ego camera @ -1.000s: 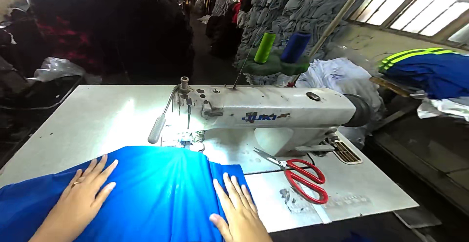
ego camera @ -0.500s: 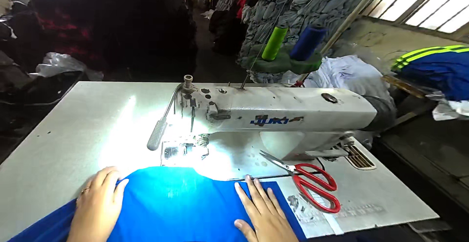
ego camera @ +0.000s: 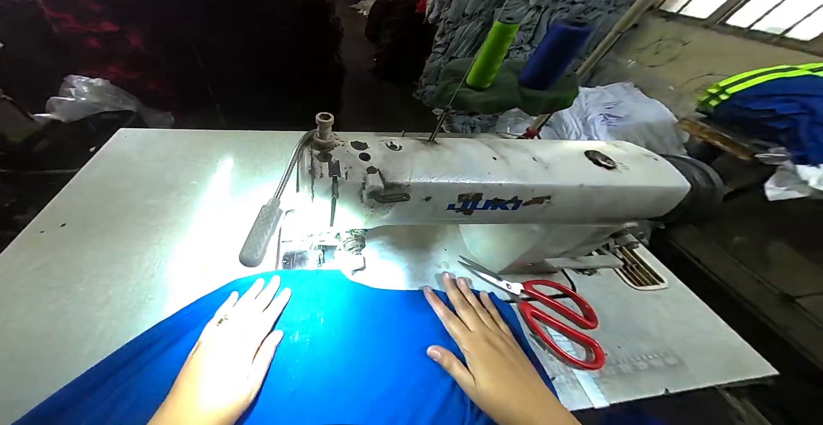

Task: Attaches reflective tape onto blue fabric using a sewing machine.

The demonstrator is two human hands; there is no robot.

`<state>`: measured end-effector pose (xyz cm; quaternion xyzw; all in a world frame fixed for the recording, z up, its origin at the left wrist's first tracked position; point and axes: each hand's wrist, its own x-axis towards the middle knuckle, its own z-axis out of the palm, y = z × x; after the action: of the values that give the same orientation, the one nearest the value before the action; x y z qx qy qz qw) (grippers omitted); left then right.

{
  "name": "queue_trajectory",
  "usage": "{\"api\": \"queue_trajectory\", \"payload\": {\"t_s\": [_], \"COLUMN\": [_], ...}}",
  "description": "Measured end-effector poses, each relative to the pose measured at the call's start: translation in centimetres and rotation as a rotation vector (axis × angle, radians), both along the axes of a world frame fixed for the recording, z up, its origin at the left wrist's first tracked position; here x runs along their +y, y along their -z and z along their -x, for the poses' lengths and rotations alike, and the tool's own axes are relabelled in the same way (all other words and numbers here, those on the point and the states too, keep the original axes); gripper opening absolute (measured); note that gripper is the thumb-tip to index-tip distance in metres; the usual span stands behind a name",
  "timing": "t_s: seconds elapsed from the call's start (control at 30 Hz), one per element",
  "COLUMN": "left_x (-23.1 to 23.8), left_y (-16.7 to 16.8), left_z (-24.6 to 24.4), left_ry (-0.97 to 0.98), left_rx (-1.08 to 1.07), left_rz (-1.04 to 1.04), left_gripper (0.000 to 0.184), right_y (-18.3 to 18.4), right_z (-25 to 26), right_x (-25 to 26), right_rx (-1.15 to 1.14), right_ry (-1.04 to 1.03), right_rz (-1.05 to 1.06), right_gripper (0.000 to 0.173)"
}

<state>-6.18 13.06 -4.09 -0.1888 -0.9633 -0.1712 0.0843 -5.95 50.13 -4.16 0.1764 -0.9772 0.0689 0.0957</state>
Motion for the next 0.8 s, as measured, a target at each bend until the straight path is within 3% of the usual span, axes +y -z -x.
{"api": "queue_trajectory", "payload": {"t_s": [0.23,0.4,0.53,0.7,0.8], "left_x": [1.0,4.6,6.3,4.9,4.5], "left_y": [0.4,-1.5,-1.1,-0.1,-0.1], "left_z": [2.0,5.4,7.6,7.0,7.1], "left_ry": [-0.085,-0.230,-0.270,0.048,0.064], "left_rx": [0.070,0.085,0.064,0.368,0.381], "left_rz": [-0.024,-0.061,-0.057,-0.018,0.012], "left_gripper": [0.050,0.042,0.024,0.024,0.025], "right_y": [0.3,0.4,0.3,0.4,0.3], "right_z": [3.2,3.1,3.0,2.9,2.9], "right_x": [1.2,1.1,1.0,1.1,1.1], "right_rx": [0.050,0.021,0.028,0.015,0.008], "right_ry": [-0.040,-0.035,-0.021,-0.013,-0.011], "right_rz": [-0.001,-0.004,-0.003,0.007,0.018], "right_gripper": [0.079,0.079,0.077,0.076,0.077]}}
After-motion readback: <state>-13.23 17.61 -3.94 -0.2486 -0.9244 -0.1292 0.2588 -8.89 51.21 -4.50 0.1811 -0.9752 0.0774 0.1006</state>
